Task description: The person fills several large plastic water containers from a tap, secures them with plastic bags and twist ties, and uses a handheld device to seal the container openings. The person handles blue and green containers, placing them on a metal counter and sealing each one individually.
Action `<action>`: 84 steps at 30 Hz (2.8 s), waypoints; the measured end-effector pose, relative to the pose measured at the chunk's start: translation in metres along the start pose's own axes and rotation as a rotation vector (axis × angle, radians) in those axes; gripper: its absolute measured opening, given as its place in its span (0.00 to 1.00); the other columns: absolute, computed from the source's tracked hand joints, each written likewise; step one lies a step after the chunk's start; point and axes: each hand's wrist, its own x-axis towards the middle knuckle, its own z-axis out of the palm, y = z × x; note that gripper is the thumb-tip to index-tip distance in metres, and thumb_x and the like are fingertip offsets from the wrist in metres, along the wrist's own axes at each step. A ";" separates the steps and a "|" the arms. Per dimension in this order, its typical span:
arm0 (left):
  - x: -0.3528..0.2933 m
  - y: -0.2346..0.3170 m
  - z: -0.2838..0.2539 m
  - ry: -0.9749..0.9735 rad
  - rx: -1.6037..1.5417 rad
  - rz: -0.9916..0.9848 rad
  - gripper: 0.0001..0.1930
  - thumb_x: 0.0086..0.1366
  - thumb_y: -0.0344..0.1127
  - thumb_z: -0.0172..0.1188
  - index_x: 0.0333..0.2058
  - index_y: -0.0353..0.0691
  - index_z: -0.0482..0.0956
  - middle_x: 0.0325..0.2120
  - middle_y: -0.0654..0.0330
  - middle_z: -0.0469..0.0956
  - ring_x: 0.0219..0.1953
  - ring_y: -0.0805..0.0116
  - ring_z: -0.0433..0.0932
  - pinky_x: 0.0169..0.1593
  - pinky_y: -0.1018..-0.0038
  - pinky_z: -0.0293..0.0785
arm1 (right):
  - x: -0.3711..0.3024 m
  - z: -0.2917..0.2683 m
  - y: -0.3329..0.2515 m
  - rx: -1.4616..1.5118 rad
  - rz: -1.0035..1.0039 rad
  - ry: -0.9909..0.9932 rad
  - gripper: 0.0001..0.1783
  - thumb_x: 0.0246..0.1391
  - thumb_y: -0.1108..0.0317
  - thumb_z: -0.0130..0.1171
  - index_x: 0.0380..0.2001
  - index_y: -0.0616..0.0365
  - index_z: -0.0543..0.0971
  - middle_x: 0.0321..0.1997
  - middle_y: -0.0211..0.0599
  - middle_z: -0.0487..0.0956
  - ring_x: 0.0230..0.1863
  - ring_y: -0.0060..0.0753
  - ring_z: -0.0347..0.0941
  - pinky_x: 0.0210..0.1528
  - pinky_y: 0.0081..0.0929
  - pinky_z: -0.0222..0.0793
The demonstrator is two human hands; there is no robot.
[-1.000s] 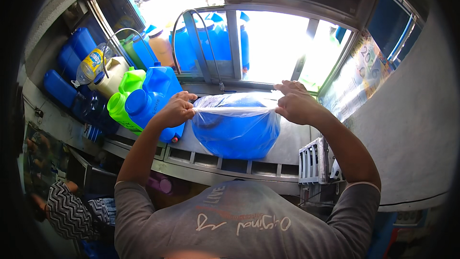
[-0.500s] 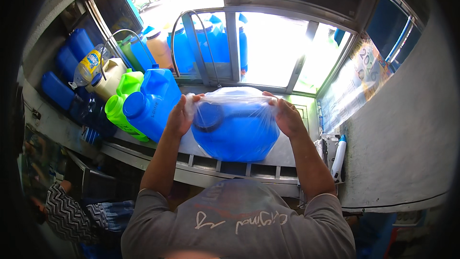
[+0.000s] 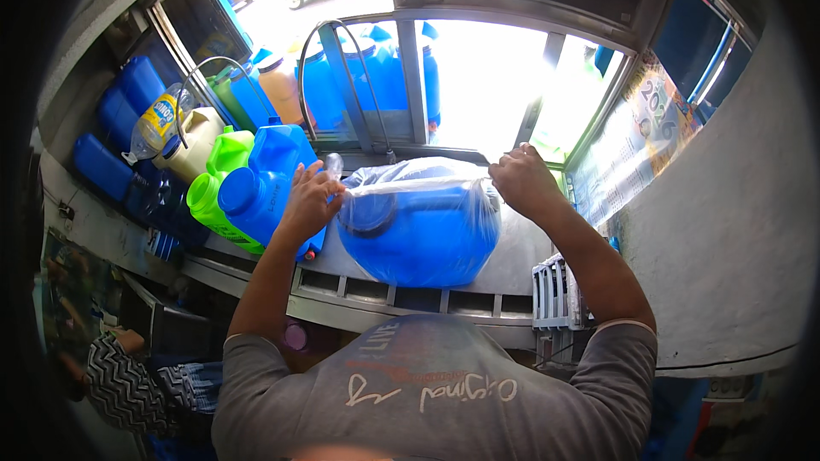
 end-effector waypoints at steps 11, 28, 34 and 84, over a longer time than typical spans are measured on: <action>-0.024 0.003 -0.056 -0.231 -0.752 -0.109 0.15 0.59 0.41 0.68 0.22 0.35 0.82 0.46 0.53 0.80 0.50 0.61 0.77 0.55 0.64 0.69 | -0.047 -0.056 0.023 0.634 -0.081 -0.056 0.18 0.54 0.56 0.67 0.19 0.58 0.83 0.56 0.45 0.78 0.66 0.46 0.65 0.64 0.44 0.61; 0.057 0.066 -0.001 -0.408 -0.719 0.354 0.30 0.61 0.34 0.65 0.63 0.47 0.69 0.32 0.57 0.82 0.31 0.69 0.80 0.39 0.71 0.76 | 0.044 0.063 -0.086 1.043 -0.131 0.230 0.33 0.48 0.42 0.68 0.47 0.60 0.81 0.47 0.46 0.78 0.52 0.44 0.75 0.60 0.42 0.65; 0.064 0.076 0.007 -0.386 -0.688 0.235 0.46 0.59 0.36 0.68 0.71 0.47 0.50 0.30 0.54 0.83 0.30 0.66 0.81 0.39 0.68 0.78 | 0.046 0.071 -0.098 1.116 -0.110 0.324 0.14 0.58 0.57 0.61 0.39 0.54 0.84 0.41 0.40 0.80 0.49 0.44 0.75 0.58 0.52 0.63; 0.104 0.039 0.016 -0.906 -0.930 0.069 0.10 0.70 0.42 0.59 0.36 0.42 0.82 0.24 0.71 0.75 0.25 0.83 0.70 0.29 0.83 0.69 | -0.004 0.050 -0.124 0.371 0.002 0.704 0.29 0.51 0.36 0.60 0.37 0.52 0.85 0.65 0.51 0.68 0.72 0.59 0.52 0.72 0.61 0.36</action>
